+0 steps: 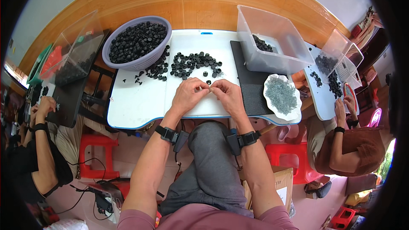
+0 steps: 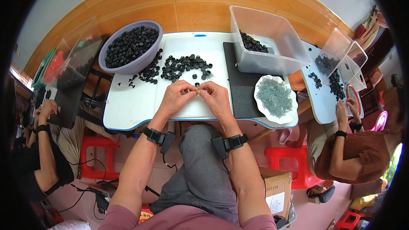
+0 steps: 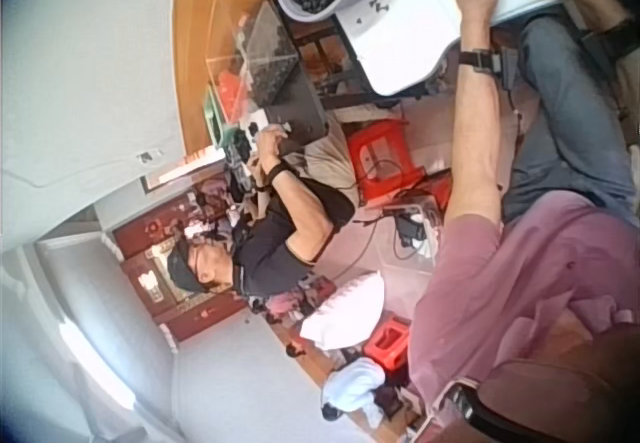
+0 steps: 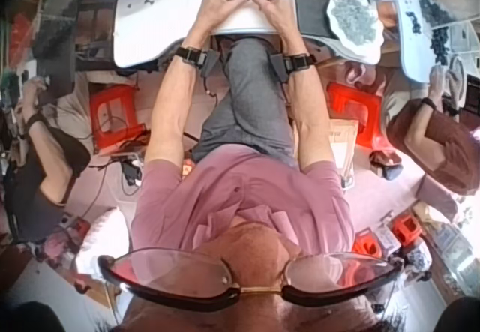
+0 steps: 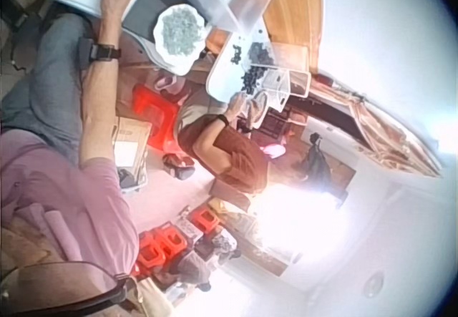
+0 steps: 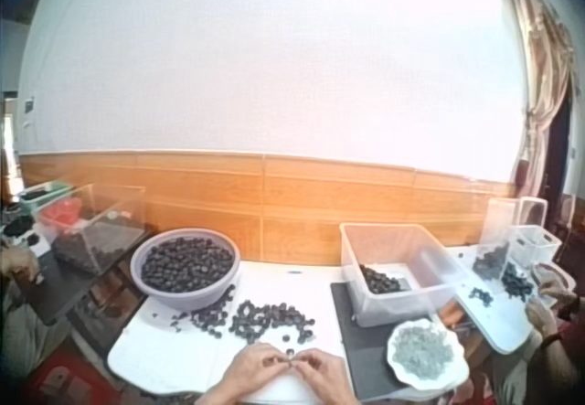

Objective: Assemble small black rubber components by inserting tiny white plastic parts into them.

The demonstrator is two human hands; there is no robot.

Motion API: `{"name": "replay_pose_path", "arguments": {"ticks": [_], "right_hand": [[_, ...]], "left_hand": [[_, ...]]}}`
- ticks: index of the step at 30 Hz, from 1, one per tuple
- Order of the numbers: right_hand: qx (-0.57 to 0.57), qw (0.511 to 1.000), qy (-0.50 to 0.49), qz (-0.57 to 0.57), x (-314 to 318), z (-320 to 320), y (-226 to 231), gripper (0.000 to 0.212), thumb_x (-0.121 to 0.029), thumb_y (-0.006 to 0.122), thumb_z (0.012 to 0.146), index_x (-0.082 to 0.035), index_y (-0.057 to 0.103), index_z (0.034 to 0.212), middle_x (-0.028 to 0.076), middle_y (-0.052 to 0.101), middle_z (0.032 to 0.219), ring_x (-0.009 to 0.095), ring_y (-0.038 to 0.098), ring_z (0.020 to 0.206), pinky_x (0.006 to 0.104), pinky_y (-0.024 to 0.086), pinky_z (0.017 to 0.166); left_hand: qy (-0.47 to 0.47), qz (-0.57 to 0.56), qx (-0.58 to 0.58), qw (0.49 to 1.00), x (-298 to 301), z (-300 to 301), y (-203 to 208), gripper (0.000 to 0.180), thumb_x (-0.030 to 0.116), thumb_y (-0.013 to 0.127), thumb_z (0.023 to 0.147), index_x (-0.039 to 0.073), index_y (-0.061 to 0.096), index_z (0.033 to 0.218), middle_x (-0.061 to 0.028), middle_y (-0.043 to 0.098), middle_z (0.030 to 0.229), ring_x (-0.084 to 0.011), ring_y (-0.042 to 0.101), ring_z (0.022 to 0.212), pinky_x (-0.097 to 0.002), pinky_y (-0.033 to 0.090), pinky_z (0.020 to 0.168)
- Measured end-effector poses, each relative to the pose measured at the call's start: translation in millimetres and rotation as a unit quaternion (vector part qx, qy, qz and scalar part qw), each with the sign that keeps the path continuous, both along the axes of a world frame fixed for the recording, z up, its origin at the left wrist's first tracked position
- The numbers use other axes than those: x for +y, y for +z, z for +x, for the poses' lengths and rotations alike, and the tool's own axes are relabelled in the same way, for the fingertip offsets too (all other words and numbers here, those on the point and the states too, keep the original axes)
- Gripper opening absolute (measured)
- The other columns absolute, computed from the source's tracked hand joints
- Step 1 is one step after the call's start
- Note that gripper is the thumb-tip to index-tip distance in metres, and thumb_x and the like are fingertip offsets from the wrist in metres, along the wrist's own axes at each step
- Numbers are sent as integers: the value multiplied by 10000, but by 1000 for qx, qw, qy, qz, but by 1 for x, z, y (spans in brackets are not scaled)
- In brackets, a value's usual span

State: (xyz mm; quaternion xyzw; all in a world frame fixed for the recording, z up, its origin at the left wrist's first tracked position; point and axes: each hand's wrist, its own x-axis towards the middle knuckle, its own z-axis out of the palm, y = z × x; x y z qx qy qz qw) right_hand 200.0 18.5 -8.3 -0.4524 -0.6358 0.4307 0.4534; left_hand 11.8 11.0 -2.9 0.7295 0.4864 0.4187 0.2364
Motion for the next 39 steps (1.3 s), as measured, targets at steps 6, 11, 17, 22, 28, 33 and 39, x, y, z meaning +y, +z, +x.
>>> {"name": "replay_pose_path", "arguments": {"ticks": [6, 11, 17, 22, 28, 33, 39], "right_hand": [[-22, 998, -44, 27, -2, -4, 1, 115, -87, 744, 862, 2, 749, 935, 21, 706, 752, 58, 583, 639, 242, 474, 586], [-30, 994, -98, 25, 0, -4, -3, 117, -95, 744, 854, -4, 752, 928, 39, 711, 734, 62, 597, 623, 249, 483, 581], [-33, 996, -74, 28, -2, -5, -2, 126, -98, 747, 855, -4, 759, 939, 53, 730, 758, 79, 632, 644, 257, 506, 600], [-37, 998, -41, 29, -3, -5, -1, 137, -102, 749, 864, -3, 762, 958, 60, 737, 772, 91, 647, 664, 256, 514, 614], [-5, 999, -41, 25, -2, -4, -2, 137, -107, 745, 875, 0, 763, 959, 45, 735, 778, 82, 642, 684, 250, 509, 625], [-22, 999, -38, 3, 0, -4, -2, 150, -105, 741, 881, 4, 753, 982, 44, 731, 785, 80, 624, 671, 255, 498, 613], [-62, 997, -27, 24, -3, -5, 7, 150, -104, 747, 886, 10, 735, 982, 65, 732, 815, 92, 635, 686, 265, 504, 624]], "left_hand": [[18, -4, -60, 998, 1, 0, -2, 137, 165, 748, 864, 45, 783, 920, -82, 744, 863, -205, 663, 824, -339, 534, 699], [33, 46, -23, 998, 0, 0, -3, 130, 115, 766, 857, 62, 789, 973, -54, 739, 931, -157, 627, 777, -300, 506, 694], [2, 12, -23, 1000, -2, 1, 0, 163, 143, 774, 829, 59, 777, 969, -74, 737, 904, -217, 655, 771, -347, 539, 728], [7, -5, -27, 1000, -1, 1, -1, 158, 148, 771, 837, 55, 777, 965, -82, 735, 888, -222, 660, 753, -348, 542, 720], [3, 15, 3, 1000, 1, 1, -4, 154, 141, 759, 848, 49, 767, 971, -75, 728, 865, -202, 646, 742, -330, 531, 706], [19, 30, 3, 999, -1, 2, -1, 137, 131, 743, 846, 44, 741, 952, -68, 716, 863, -188, 632, 756, -319, 517, 701], [24, 17, -5, 1000, 1, 1, -5, 129, 135, 739, 860, 42, 733, 949, -64, 714, 878, -188, 633, 775, -319, 511, 703]]}}
